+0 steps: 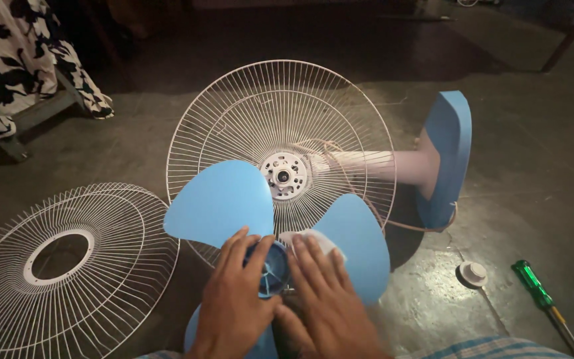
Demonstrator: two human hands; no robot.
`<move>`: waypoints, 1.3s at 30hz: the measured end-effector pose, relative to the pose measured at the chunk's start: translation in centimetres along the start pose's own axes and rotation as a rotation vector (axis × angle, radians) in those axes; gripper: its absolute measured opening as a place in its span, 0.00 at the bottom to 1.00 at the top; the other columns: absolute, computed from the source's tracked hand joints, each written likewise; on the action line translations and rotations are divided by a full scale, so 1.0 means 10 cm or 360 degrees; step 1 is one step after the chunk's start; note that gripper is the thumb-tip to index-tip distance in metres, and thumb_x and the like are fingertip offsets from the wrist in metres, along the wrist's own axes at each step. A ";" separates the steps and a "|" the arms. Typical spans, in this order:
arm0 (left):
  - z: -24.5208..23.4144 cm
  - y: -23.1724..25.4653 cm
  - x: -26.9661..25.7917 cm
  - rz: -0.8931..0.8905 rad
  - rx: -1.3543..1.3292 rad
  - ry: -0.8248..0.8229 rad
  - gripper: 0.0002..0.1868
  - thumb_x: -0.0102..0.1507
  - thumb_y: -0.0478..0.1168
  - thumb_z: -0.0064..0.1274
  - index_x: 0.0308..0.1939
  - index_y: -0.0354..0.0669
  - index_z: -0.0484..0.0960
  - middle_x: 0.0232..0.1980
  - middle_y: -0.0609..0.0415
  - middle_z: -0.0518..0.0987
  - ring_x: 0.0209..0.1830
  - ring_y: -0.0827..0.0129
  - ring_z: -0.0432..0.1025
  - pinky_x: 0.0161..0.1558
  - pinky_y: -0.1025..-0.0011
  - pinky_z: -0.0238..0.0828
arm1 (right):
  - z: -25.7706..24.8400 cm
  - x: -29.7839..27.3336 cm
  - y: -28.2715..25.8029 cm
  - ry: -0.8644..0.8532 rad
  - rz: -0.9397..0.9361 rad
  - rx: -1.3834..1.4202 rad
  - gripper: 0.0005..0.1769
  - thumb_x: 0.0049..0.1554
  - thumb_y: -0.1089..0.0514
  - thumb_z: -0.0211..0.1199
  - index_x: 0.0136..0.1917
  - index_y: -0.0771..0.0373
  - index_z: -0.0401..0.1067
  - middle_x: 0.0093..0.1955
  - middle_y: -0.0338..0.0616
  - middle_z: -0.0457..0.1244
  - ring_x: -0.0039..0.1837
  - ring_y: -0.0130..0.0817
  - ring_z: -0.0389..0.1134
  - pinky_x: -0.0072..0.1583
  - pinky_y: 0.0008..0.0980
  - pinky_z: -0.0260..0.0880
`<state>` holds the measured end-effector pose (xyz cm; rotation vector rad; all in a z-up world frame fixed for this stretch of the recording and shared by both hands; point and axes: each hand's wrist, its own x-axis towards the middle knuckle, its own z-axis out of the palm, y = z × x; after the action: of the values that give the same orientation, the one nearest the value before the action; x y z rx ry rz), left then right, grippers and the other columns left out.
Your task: The person wipes the fan blades with a cloth, then reattaches the fan blade assembly to the motor housing. They secure the fan head to the base using a screwdriver and tighten the screw.
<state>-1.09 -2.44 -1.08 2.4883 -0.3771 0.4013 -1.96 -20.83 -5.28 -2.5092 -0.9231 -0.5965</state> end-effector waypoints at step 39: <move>0.03 -0.02 0.02 -0.0274 0.0106 0.0373 0.47 0.35 0.43 0.74 0.60 0.43 0.81 0.54 0.47 0.77 0.54 0.52 0.70 0.56 0.56 0.67 | 0.22 -0.05 0.09 -0.0015 0.0044 -0.0133 0.45 0.46 0.61 0.58 0.77 0.68 0.54 0.81 0.61 0.46 0.82 0.57 0.42 0.76 0.58 0.38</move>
<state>-0.82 -2.50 -1.35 2.4780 -0.0557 0.6347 -1.13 -20.58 -7.58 -2.5968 -0.8823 -0.6270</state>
